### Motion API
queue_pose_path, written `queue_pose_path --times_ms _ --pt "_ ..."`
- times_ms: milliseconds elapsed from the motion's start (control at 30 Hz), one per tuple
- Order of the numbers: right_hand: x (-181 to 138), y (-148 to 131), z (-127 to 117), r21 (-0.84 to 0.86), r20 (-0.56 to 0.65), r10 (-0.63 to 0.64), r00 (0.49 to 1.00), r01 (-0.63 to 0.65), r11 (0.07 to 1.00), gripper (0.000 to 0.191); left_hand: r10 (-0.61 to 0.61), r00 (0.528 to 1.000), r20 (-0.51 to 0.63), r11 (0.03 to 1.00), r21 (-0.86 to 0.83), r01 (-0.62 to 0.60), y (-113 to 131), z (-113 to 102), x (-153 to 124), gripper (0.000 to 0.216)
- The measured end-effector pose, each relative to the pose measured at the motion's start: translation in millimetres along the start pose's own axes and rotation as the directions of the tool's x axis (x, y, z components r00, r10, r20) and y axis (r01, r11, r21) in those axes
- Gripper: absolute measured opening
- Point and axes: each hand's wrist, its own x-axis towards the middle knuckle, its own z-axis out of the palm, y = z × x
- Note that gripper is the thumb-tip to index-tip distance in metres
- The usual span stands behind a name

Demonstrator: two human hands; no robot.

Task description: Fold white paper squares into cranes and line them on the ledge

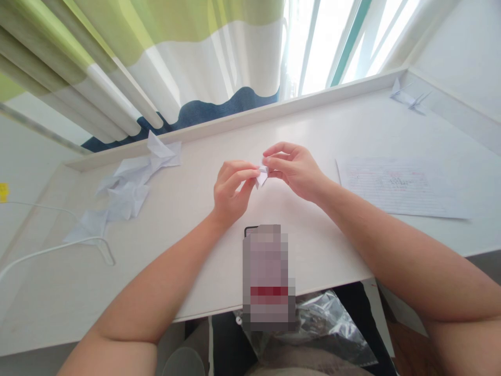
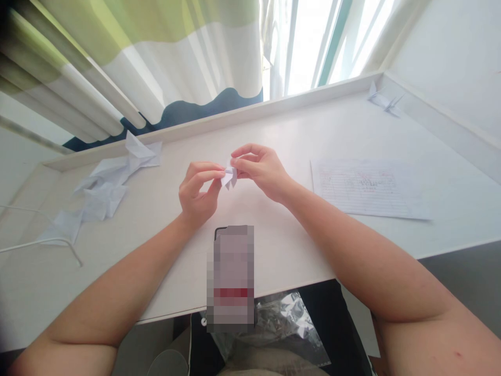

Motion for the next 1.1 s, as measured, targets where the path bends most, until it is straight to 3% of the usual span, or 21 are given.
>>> queue_pose_path --times_ms 267,467,733,1100 --pt "-1.1 1.2 1.3 -0.180 0.018 -0.168 0.986 0.169 0.969 0.013 -0.096 0.995 -0.026 0.995 -0.028 0.095 2.1 -0.7 -1.5 0.016" --pt "-2.5 3.6 0.2 -0.285 0.097 -0.196 0.976 0.216 0.934 0.018 -0.135 0.990 -0.043 0.990 -0.039 0.133 2.6 -0.6 -2.4 0.013" --pt "-3.2 9.1 -4.0 -0.447 0.119 -0.288 0.950 0.310 0.839 0.018 -0.307 0.952 0.013 0.948 -0.087 0.307 -1.7 2.8 -5.5 0.012" --pt "-1.7 7.7 -2.0 -0.423 0.087 -0.234 0.968 0.249 0.872 0.019 -0.201 0.978 -0.055 0.976 -0.097 0.195 -1.2 1.3 -4.0 0.016"
